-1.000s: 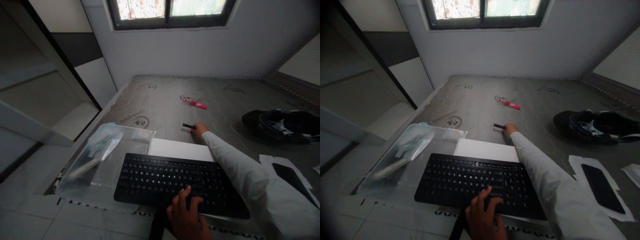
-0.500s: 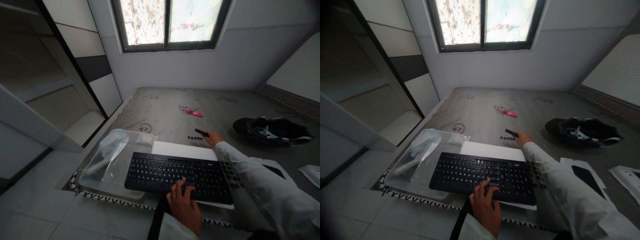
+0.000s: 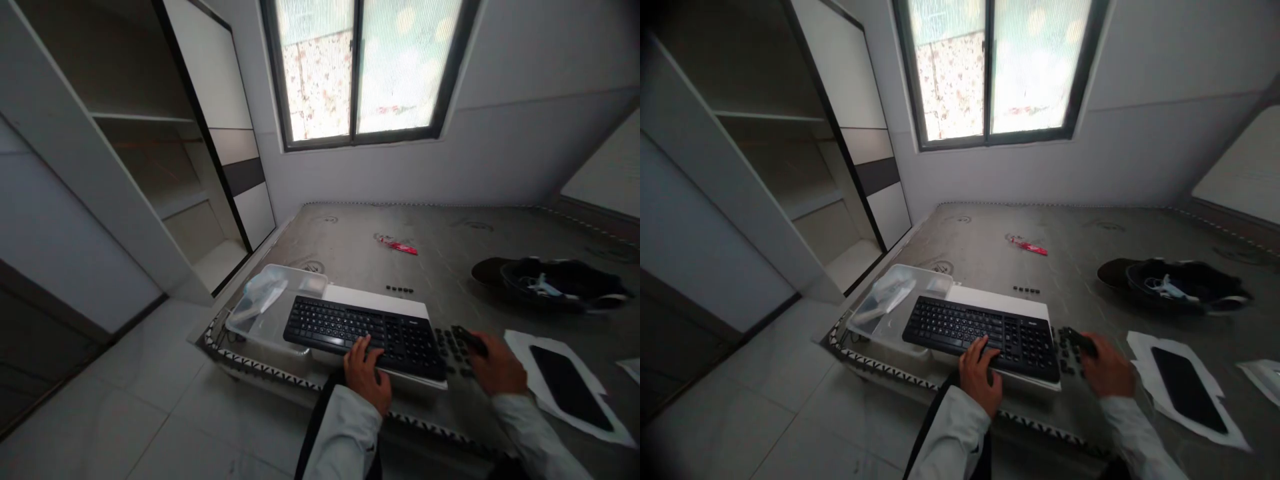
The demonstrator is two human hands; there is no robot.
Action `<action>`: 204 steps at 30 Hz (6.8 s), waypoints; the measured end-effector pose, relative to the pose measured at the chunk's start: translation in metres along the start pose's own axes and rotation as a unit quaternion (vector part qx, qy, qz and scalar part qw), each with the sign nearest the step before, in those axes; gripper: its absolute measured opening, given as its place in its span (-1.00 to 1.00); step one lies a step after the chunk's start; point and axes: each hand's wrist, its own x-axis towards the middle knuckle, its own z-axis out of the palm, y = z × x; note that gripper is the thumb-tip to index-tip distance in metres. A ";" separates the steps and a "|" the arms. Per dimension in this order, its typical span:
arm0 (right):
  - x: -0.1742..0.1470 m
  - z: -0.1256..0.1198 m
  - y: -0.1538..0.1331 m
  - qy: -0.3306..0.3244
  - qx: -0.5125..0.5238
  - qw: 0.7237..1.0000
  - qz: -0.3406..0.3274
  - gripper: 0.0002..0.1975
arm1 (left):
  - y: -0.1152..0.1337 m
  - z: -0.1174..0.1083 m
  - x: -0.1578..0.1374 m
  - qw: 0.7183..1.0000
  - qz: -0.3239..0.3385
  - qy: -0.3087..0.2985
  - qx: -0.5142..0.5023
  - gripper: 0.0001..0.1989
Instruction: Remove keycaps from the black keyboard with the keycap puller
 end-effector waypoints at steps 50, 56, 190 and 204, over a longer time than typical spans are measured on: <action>-0.074 0.025 0.025 -0.134 0.169 0.975 0.058 -0.53 | -0.077 -0.090 0.050 0.926 -0.248 0.115 0.261 -0.51; -0.072 0.026 0.037 -0.098 0.138 0.982 0.079 -0.40 | -0.075 -0.080 0.041 0.923 -0.241 0.132 0.269 -0.53; 0.050 0.099 -0.240 -0.053 0.646 0.732 0.211 -0.53 | -0.060 -0.029 0.101 0.992 -0.042 0.005 0.123 -0.70; 0.026 0.088 -0.205 -0.191 0.098 0.974 -0.069 -0.74 | -0.059 -0.027 0.102 0.993 -0.039 0.022 0.114 -0.72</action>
